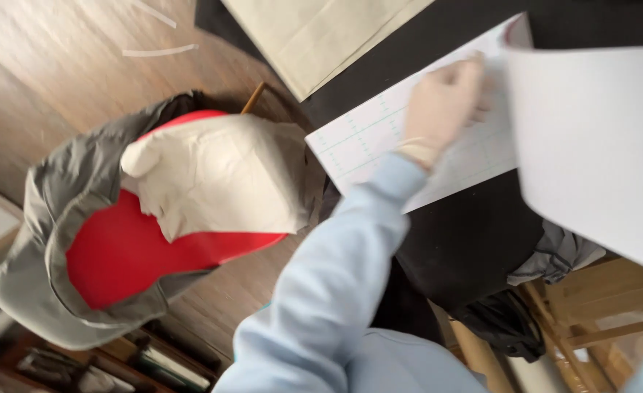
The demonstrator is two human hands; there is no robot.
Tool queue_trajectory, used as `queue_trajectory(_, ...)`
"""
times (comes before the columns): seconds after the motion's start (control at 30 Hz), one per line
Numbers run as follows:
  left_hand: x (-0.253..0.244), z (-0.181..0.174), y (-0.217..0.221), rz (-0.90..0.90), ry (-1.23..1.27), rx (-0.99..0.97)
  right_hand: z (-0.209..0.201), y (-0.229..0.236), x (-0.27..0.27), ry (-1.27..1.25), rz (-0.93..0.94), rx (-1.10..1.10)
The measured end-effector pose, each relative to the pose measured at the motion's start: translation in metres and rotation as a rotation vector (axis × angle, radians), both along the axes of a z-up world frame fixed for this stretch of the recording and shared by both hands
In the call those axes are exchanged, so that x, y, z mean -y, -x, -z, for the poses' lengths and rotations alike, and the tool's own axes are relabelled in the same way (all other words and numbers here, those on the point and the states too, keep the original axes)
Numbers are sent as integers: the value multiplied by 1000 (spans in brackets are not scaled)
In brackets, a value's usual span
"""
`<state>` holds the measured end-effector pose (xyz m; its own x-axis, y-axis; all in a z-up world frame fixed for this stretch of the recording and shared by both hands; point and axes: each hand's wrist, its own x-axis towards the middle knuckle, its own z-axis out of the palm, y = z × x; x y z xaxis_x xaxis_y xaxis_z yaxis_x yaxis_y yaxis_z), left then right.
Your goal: Preparing an art print by applying a protective film and smoothing it with a cloth.
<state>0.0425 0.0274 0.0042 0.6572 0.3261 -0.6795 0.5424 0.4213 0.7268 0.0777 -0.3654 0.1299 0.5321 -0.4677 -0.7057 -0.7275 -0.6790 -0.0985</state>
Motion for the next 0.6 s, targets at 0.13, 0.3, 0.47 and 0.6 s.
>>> queue_trajectory(0.13,-52,-13,21,0,228,-8,-96,49,-184,-150,-337,157)
queue_trajectory(0.3,-88,8,49,198,261,-127,-90,73,-256,-541,-898,606)
queue_trajectory(0.47,-100,-2,47,228,399,-99,-57,97,-270,-668,-917,618)
queue_trajectory(0.6,-106,6,52,195,494,-211,-44,108,-264,-723,-903,617)
